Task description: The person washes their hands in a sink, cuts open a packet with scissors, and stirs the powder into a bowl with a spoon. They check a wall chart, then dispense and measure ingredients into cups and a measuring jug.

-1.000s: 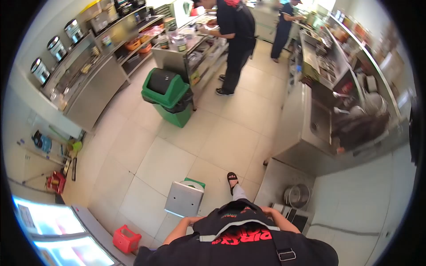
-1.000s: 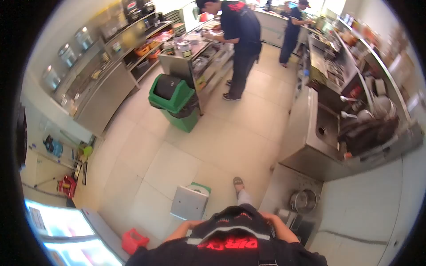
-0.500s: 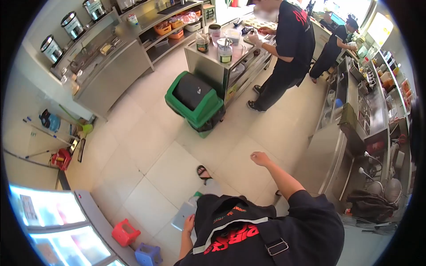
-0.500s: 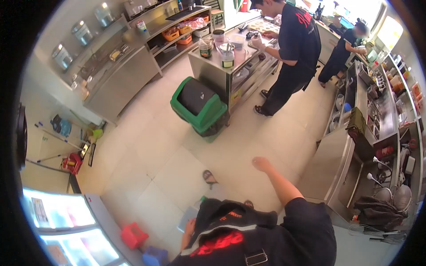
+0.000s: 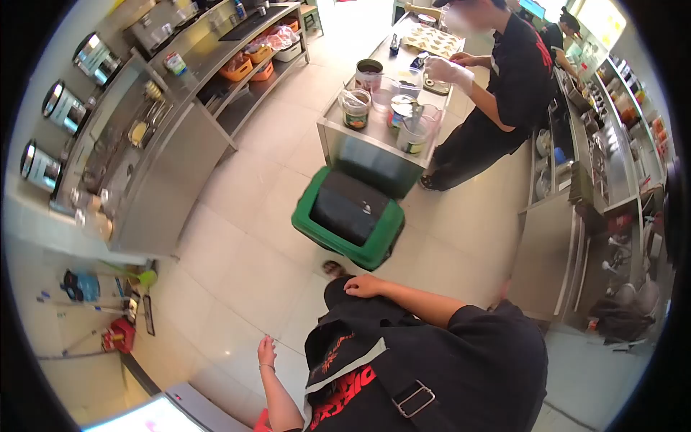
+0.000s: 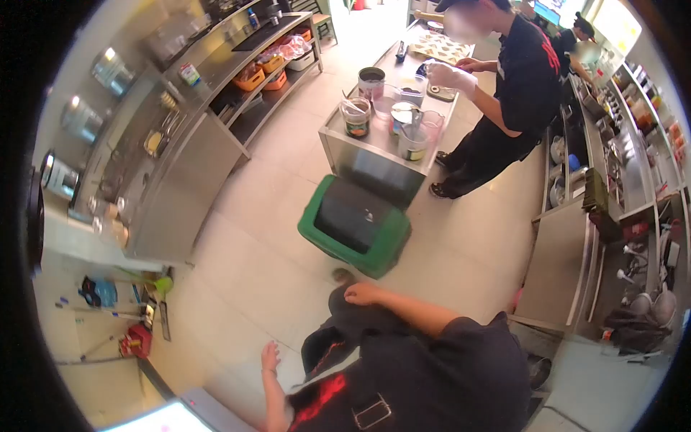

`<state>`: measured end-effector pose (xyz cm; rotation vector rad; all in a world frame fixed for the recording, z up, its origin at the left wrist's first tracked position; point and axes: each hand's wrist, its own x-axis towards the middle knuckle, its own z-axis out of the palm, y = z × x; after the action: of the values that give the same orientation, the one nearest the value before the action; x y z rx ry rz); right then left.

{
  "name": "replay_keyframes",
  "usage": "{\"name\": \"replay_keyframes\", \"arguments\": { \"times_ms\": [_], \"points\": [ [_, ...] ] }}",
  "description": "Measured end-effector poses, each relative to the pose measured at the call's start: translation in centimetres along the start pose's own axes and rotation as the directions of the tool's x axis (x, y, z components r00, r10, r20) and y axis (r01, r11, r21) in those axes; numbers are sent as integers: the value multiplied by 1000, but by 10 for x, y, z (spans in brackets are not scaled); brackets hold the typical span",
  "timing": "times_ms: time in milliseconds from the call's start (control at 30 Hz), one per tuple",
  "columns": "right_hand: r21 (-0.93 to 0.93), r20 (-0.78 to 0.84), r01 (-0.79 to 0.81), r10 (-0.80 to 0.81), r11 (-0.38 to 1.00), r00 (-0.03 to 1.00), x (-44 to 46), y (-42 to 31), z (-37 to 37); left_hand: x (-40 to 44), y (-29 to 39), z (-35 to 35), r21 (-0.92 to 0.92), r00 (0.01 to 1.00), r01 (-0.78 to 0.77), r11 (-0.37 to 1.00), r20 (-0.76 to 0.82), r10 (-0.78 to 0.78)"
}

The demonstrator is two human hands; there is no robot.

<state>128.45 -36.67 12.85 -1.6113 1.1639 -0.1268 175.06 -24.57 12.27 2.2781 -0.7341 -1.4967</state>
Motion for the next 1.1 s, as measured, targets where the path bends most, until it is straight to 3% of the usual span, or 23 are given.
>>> {"name": "replay_keyframes", "arguments": {
  "times_ms": [100,167,233,300,367,467,533,667,800,833,900,933,967,1000,1033,1067,1100],
  "points": [
    [-45,2,11,-11,999,1000,100,-23,-18,77,115,-42,15,994,-103,995,-23,103],
    [44,-25,-19,20,999,999,166,-48,-39,117,179,-63,50,982,-190,981,3,190],
    [-4,13,-10,10,1000,1000,230,-61,-68,162,222,-74,88,980,-199,976,19,198],
    [6,-162,155,-152,988,975,299,-60,-76,196,260,-100,224,976,-193,955,145,164],
    [137,-158,2,20,991,987,332,-99,-117,217,298,-116,322,977,-165,932,184,110],
    [318,-210,-4,74,948,975,365,-135,-173,259,336,-137,269,985,-90,959,167,46],
    [344,-314,40,75,938,946,381,-145,-208,279,359,-145,254,990,-77,964,136,43],
    [403,-393,-9,182,915,901,441,-136,-237,353,437,-143,410,978,-129,903,204,47],
    [536,-326,-67,280,841,903,514,-115,-259,466,571,-173,624,933,-322,711,338,126],
    [470,-301,-136,303,872,904,531,-111,-272,502,617,-175,665,907,-395,634,391,155],
    [501,-404,-194,427,843,809,539,-124,-320,568,725,-150,711,831,-550,438,520,198],
    [539,-460,-180,466,823,755,542,-127,-342,602,780,-133,733,803,-594,332,565,191],
    [572,-510,-163,504,804,697,541,-129,-366,630,836,-106,774,831,-545,321,549,87],
    [601,-535,-150,535,785,653,536,-131,-392,656,887,-74,759,762,-646,89,633,133],
    [646,-557,-116,570,754,603,529,-131,-417,668,938,-36,795,801,-596,113,581,143],
    [663,-575,-89,582,743,575,525,-127,-442,677,992,10,788,780,-616,17,606,153],
    [678,-593,-57,591,733,547,522,-119,-463,685,1038,59,758,748,-652,5,643,164]
  ]
}}
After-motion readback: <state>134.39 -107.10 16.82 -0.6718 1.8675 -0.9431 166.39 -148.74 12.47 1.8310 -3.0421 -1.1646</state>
